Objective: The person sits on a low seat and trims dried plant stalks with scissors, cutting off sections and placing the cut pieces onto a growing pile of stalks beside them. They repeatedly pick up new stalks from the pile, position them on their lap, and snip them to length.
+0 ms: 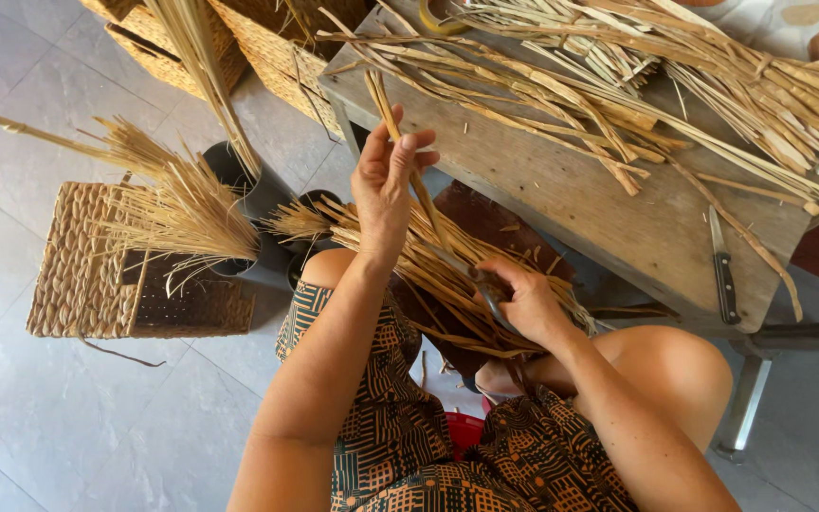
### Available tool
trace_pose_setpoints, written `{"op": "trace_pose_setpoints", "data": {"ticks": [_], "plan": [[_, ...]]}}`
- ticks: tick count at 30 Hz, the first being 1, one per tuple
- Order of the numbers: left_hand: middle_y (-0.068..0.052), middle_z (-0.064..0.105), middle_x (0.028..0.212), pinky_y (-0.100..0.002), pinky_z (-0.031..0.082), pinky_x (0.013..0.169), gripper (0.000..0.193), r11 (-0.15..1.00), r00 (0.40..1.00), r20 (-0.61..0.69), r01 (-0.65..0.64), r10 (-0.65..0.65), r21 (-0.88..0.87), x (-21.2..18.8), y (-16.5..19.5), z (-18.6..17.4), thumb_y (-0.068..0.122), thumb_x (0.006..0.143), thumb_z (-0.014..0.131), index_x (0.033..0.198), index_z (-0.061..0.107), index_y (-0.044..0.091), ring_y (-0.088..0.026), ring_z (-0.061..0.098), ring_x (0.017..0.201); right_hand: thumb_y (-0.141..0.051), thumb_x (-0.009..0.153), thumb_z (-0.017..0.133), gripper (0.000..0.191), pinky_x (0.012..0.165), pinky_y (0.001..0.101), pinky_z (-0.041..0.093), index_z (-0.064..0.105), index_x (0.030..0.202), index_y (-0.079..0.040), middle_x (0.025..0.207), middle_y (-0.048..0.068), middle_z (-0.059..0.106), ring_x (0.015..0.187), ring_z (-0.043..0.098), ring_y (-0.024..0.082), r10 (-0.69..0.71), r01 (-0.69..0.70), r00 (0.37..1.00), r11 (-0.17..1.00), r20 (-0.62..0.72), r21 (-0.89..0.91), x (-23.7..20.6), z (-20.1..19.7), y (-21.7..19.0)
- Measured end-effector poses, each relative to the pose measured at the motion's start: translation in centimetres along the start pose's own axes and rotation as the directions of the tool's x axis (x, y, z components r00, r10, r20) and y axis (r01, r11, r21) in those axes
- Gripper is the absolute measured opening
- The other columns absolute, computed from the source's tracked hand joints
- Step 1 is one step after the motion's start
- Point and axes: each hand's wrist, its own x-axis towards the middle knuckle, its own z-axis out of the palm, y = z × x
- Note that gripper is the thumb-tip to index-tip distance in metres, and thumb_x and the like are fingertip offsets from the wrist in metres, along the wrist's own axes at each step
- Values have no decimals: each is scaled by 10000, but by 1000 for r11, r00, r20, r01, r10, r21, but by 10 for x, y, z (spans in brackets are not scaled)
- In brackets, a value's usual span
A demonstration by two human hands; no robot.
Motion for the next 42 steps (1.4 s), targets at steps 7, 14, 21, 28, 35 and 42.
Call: {"op": "trace_pose_setpoints", "data": {"ticks": [7, 14, 21, 28, 35, 42], "plan": [[-52, 734, 1132, -275, 563, 882, 438, 987, 984, 101, 155, -150, -50, -4, 15, -8, 279, 1111, 543, 1447, 588, 2, -127, 698, 980, -170, 733, 913, 591, 860, 329, 549, 636, 1250, -101, 1131, 114, 745, 1023, 713, 196, -40, 47, 996, 994, 81, -96, 4, -21, -14], [-65, 731, 1026, -316, 582, 908, 286, 905, 869, 373, 400, -325, -144, -28, 7, 11, 192, 1100, 523, 1325, 625, 49, -155, 712, 929, 9, 931, 758, 413, 864, 298, 584, 559, 1280, -88, 1217, 147, 726, 939, 673, 145, 18, 121, 953, 893, -304, 433, 14, -47, -27], [-60, 694, 1128, -286, 572, 937, 233, 893, 759, 528, 449, -380, -3, -57, -20, 36, 126, 1111, 588, 1284, 646, -20, -112, 663, 1009, 78, 961, 713, 397, 982, 312, 566, 552, 1303, -44, 1211, 123, 683, 1064, 675, 184, 69, 213, 918, 744, -390, 633, 11, -55, -37], [-22, 646, 1085, -252, 584, 841, 143, 853, 662, 617, 522, -424, 27, -69, -26, 50, 101, 1076, 597, 1208, 570, 52, -81, 637, 949, 74, 967, 695, 436, 1009, 375, 595, 524, 1343, -68, 1165, 132, 695, 1152, 695, 232, 62, 290, 916, 581, -397, 760, 8, -67, -38], [-10, 633, 1016, -240, 576, 759, 88, 893, 715, 580, 447, -391, 51, -70, -25, 51, 74, 1086, 574, 1174, 580, 68, -76, 630, 843, 66, 951, 731, 471, 948, 345, 586, 506, 1336, -85, 1187, 116, 672, 1083, 684, 200, 105, 306, 886, 599, -451, 740, 5, -65, -44], [14, 614, 996, -229, 549, 772, 82, 948, 749, 581, 262, -317, 180, -70, -9, 53, 38, 1089, 563, 1155, 608, 55, -64, 602, 854, 44, 940, 753, 465, 840, 301, 566, 533, 1331, -77, 1141, 122, 684, 973, 685, 192, 128, 267, 908, 558, -400, 786, 5, -67, -47]]}}
